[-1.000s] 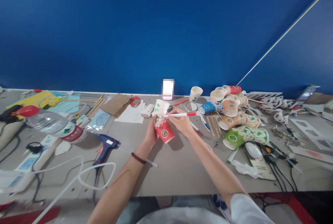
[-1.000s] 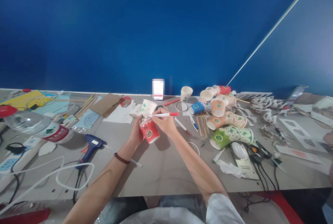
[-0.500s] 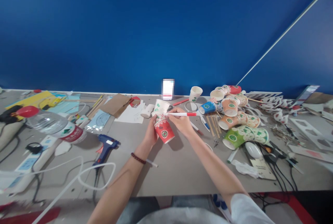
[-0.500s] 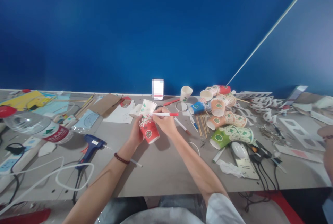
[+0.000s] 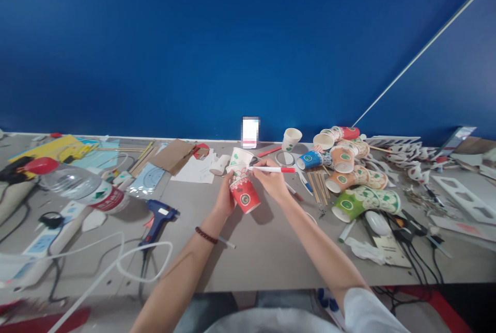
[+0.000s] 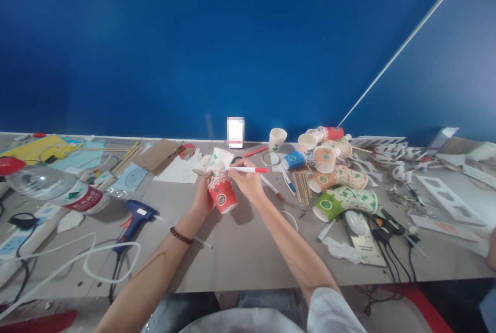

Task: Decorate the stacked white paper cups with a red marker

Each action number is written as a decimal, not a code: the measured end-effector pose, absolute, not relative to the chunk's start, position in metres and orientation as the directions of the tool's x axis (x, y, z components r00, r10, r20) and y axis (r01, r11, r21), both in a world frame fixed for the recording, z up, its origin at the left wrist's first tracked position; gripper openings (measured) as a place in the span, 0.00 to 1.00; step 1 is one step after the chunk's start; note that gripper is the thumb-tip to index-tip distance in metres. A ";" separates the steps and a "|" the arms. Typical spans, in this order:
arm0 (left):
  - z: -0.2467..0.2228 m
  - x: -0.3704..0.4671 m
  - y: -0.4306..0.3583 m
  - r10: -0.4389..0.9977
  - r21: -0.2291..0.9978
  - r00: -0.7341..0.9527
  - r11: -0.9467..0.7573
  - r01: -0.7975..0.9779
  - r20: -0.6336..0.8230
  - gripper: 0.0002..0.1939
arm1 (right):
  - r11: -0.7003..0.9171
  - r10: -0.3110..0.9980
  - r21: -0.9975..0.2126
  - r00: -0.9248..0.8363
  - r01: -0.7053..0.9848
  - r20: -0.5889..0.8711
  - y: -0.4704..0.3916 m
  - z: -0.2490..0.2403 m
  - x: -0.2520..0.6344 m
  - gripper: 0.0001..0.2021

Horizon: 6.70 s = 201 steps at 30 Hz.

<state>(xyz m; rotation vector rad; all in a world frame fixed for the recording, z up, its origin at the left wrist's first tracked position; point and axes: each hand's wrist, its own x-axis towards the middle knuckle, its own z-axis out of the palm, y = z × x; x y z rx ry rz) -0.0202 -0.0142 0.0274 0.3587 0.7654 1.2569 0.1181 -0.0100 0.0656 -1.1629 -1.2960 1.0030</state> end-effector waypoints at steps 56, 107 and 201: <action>0.033 -0.023 -0.018 0.909 0.543 0.226 0.394 -0.742 -0.351 0.17 | 0.125 0.992 -0.992 -0.025 -0.025 0.126 -0.012 0.071 0.115 0.03; 0.032 -0.025 -0.017 0.910 0.569 0.212 0.392 -0.723 -0.357 0.19 | 0.134 0.990 -0.991 0.042 -0.016 0.133 -0.007 0.061 0.118 0.03; 0.023 -0.028 -0.017 0.897 0.552 0.327 0.441 -0.707 -0.298 0.20 | 0.175 0.984 -0.979 0.013 0.103 0.178 -0.008 0.065 0.119 0.02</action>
